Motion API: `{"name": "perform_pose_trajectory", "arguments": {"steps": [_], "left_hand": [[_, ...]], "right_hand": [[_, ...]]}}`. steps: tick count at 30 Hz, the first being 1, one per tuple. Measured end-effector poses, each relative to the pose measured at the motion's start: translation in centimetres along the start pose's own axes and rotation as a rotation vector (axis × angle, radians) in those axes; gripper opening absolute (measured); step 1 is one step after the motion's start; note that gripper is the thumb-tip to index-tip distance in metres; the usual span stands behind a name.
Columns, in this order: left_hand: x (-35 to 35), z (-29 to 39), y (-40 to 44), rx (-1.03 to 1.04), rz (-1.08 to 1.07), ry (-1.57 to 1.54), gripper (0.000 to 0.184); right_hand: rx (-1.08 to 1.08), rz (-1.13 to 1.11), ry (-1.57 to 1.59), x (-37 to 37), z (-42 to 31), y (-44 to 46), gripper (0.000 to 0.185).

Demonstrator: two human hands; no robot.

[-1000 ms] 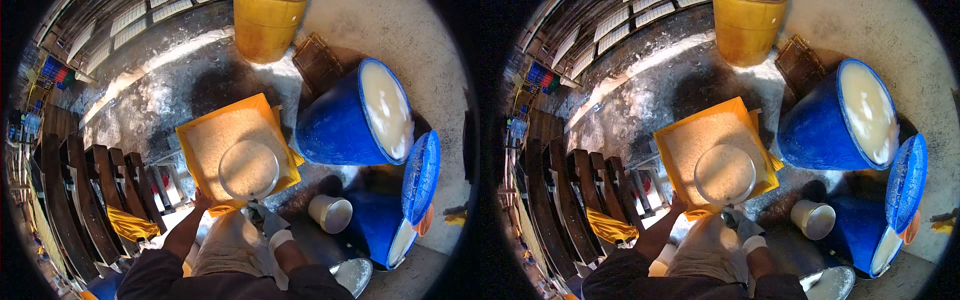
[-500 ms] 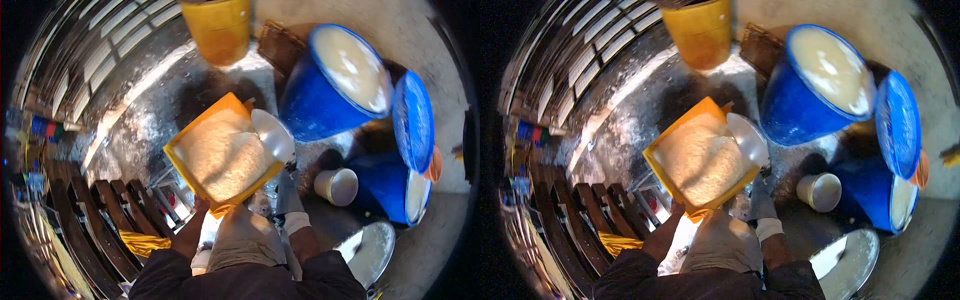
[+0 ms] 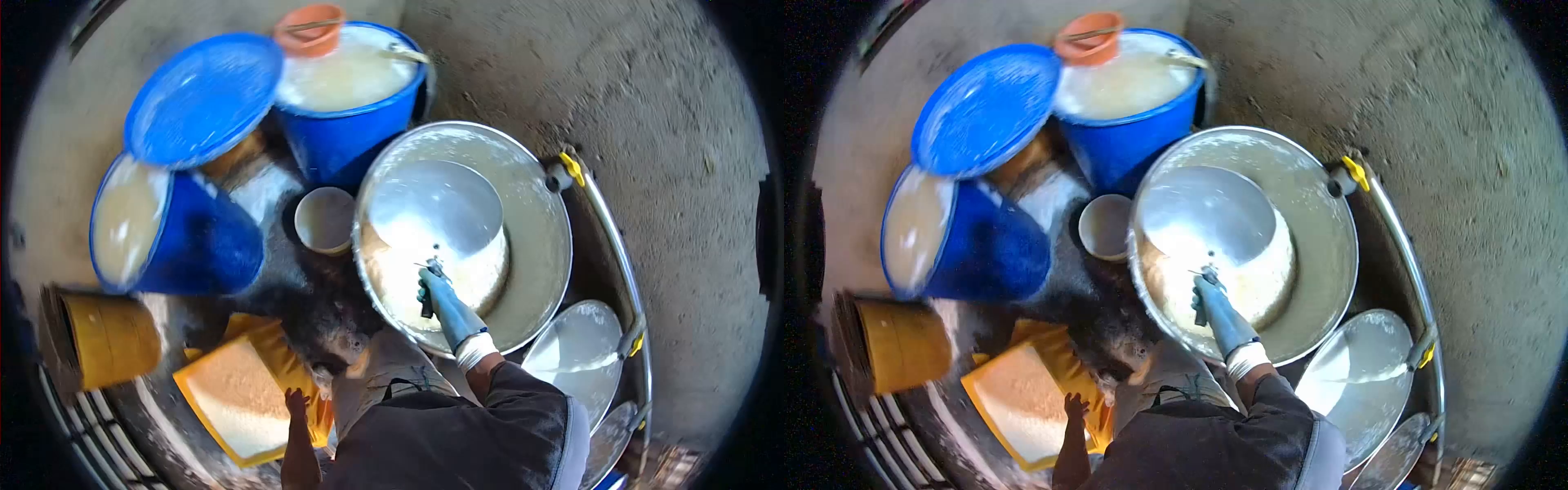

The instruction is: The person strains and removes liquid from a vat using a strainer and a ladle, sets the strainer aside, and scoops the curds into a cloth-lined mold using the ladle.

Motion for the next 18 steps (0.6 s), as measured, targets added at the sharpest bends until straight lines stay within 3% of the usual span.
{"name": "perform_pose_trajectory", "arguments": {"steps": [1, 3, 5, 7, 9, 11, 14, 18], "left_hand": [[2.3, 0.0, -0.4, 0.119, -0.046, 0.165, 0.044], [8.8, 1.3, -1.7, 0.084, 0.104, 0.459, 0.045], [15.7, 2.2, -2.7, 0.159, 0.005, 0.636, 0.047], [20.4, 2.8, -2.1, 0.069, 0.065, 0.636, 0.047], [26.1, 3.0, -3.0, 0.161, -0.13, 0.817, 0.046], [29.7, 3.7, -4.3, 0.143, -0.109, 0.866, 0.046], [32.2, 4.3, -5.1, 0.048, 0.161, 0.998, 0.051], [32.8, 5.2, -5.1, 0.038, 0.163, 0.982, 0.049]], "right_hand": [[0.046, 0.059, 0.139, -3.6, 1.1, 1.3, 0.014], [0.113, 0.187, 0.286, -8.7, 3.8, 3.7, 0.015], [0.189, 0.521, 0.524, -14.2, 10.2, 7.0, 0.021], [0.255, 0.699, 0.618, -17.2, 13.2, 9.1, 0.022], [0.309, 0.822, 0.683, -19.1, 14.7, 10.8, 0.022], [0.354, 0.898, 0.721, -20.3, 16.0, 13.3, 0.022], [0.397, 0.938, 0.784, -21.4, 17.0, 18.2, 0.023], [0.453, 0.86, 0.924, -22.1, 18.5, 27.4, 0.023]]}}
Point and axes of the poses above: each hand's wrist, its own y-axis towards the middle knuckle, its own x-axis out of the palm, z = x × y, the point moved 8 cm from there along y, towards the middle knuckle, and after that the axes turned 11 degrees about -x, right-handed, at the moved point
